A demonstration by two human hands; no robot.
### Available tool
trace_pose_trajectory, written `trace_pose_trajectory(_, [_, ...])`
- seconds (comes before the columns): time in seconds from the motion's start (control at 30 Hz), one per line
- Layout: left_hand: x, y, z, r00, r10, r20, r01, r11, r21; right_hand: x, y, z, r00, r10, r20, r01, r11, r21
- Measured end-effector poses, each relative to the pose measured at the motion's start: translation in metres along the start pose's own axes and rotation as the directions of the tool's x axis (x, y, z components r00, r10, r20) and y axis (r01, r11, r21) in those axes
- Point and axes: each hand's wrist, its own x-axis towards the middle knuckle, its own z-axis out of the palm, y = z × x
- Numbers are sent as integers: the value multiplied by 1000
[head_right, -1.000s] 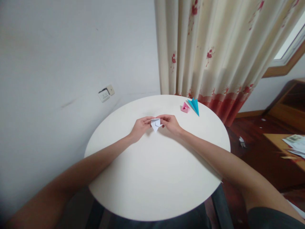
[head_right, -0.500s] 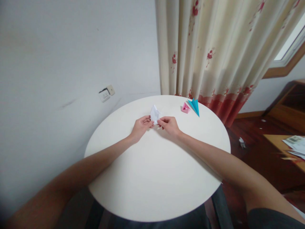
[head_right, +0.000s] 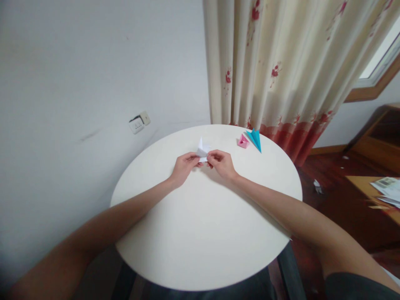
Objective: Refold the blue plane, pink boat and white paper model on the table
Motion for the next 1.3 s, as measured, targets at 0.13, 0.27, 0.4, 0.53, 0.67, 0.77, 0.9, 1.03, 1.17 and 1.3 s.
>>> trace_pose_trajectory(0.13, [1,-3,-1,998,-59,-19,57,994,-93,0,-1,-2,999,-25,25,26,999,-19])
trace_pose_trajectory(0.27, [-1,-3,0,997,-73,-7,70,975,-212,0,0,-3,1000,-29,-2,29,999,-44])
trace_pose_trajectory(0.4, [-3,0,1,998,-58,19,61,971,-230,0,-2,-3,999,-30,-14,29,997,-66])
trace_pose_trajectory(0.53, [-2,-3,0,997,-39,-67,35,997,-70,-3,-8,-3,996,-79,44,83,991,-102])
trace_pose_trajectory(0.67, [0,-4,1,993,-11,-117,6,999,-41,-6,-11,1,995,-84,52,88,992,-89])
trace_pose_trajectory(0.77, [-2,-3,2,992,-9,-125,1,998,-65,-4,-7,3,996,-93,-7,93,996,-17])
trace_pose_trajectory(0.9, [-4,-2,2,998,-1,-65,-7,993,-120,0,1,1,993,-112,-24,112,994,0])
trace_pose_trajectory(1.03, [-2,-4,0,1000,19,-14,-20,996,-86,2,6,-2,992,-123,-10,123,992,-28])
trace_pose_trajectory(1.17, [-1,-6,-1,999,19,39,-19,1000,4,0,2,-1,986,-165,4,164,983,-79])
trace_pose_trajectory(1.3, [-1,-9,-1,1000,-19,-10,20,999,40,-5,-4,2,972,-232,26,234,962,-142])
